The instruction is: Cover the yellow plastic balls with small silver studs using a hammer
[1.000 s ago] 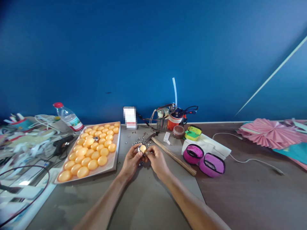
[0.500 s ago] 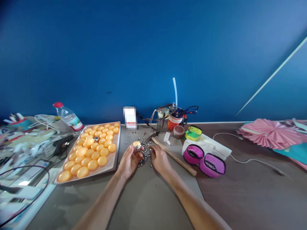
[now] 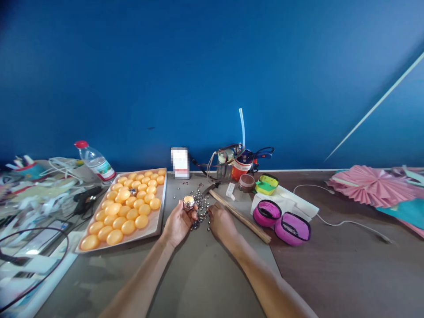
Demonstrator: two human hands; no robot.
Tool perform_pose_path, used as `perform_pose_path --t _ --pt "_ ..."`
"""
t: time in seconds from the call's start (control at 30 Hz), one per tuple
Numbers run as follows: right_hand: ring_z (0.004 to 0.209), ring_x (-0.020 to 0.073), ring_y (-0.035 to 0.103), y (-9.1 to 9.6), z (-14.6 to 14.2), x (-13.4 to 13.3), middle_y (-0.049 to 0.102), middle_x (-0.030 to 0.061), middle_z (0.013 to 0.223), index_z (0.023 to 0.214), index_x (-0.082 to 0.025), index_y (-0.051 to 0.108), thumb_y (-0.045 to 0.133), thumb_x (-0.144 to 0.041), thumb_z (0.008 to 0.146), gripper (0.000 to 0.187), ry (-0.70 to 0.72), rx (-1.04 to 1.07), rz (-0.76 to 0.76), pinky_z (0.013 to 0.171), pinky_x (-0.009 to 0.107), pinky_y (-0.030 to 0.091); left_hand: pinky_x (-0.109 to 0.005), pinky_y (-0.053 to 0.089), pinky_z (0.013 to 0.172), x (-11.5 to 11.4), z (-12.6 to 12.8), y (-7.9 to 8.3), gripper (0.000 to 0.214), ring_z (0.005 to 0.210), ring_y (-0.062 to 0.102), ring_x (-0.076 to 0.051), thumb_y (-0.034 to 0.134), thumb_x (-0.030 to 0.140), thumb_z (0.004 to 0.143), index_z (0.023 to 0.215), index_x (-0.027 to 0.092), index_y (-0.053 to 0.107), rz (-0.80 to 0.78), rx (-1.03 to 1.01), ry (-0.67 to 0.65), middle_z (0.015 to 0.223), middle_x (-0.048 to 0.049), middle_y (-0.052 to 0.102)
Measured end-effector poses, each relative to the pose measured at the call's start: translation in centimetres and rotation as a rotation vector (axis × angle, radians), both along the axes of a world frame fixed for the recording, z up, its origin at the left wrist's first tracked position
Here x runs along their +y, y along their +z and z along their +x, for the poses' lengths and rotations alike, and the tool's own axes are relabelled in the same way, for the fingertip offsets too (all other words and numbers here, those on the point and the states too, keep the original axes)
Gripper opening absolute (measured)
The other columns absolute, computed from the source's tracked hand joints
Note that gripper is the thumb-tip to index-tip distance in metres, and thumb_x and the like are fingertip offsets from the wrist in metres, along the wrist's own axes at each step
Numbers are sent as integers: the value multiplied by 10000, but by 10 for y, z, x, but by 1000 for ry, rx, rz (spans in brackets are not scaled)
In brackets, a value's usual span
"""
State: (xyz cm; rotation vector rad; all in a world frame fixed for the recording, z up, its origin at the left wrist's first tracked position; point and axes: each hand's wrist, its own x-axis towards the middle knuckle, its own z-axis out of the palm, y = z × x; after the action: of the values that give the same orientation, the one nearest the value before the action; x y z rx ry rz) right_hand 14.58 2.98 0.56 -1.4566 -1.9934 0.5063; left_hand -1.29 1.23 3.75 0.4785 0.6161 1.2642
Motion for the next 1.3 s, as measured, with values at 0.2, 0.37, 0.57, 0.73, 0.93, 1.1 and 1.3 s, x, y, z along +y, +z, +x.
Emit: perform_pose_path --t 0.2,0.37,0.57,0.73,0.93,1.1,1.3 --pt "809 198 580 7 2 -1 619 75 837 834 -164 646 485 -135 787 170 62 41 -31 741 300 434 -243 421 588 1 -1 1 325 575 540 -113 604 429 766 894 131 591 -34 -32 8 762 -55 630" --pt "796 187 571 8 -4 -6 586 71 847 813 -173 634 500 -114 774 152 69 -15 -34 728 286 424 -243 416 579 1 0 0 324 583 545 -118 605 432 765 863 124 590 -15 -16 10 763 -60 633" --pt "740 174 557 2 -7 -4 565 63 774 711 -173 603 446 -100 794 192 66 65 -1 689 281 421 -246 413 584 0 1 1 330 573 541 -116 605 438 765 850 119 587 -9 -3 11 757 -61 630" --pt "743 186 549 5 -5 -2 572 52 733 691 -172 587 473 -98 735 143 22 221 44 703 302 426 -243 411 576 0 1 1 345 572 539 -114 607 451 761 873 125 584 -20 -5 12 757 -53 625" --pt "736 179 548 12 -3 0 593 33 735 705 -179 603 510 -148 722 100 16 373 -2 702 304 419 -243 421 581 1 1 1 351 567 541 -116 611 449 759 883 123 573 -26 -11 19 753 -57 633" --pt "693 167 533 18 -4 -1 563 16 702 687 -182 582 531 -184 732 68 -7 495 -40 660 283 411 -247 423 577 1 2 0 323 567 539 -120 592 410 781 933 127 565 -20 -7 8 751 -51 631" --pt "676 150 511 27 -6 -5 545 7 702 701 -177 582 540 -234 755 88 55 649 -46 623 255 392 -244 423 555 0 5 0 293 581 530 -123 572 353 791 996 144 561 43 36 -13 753 -35 601"
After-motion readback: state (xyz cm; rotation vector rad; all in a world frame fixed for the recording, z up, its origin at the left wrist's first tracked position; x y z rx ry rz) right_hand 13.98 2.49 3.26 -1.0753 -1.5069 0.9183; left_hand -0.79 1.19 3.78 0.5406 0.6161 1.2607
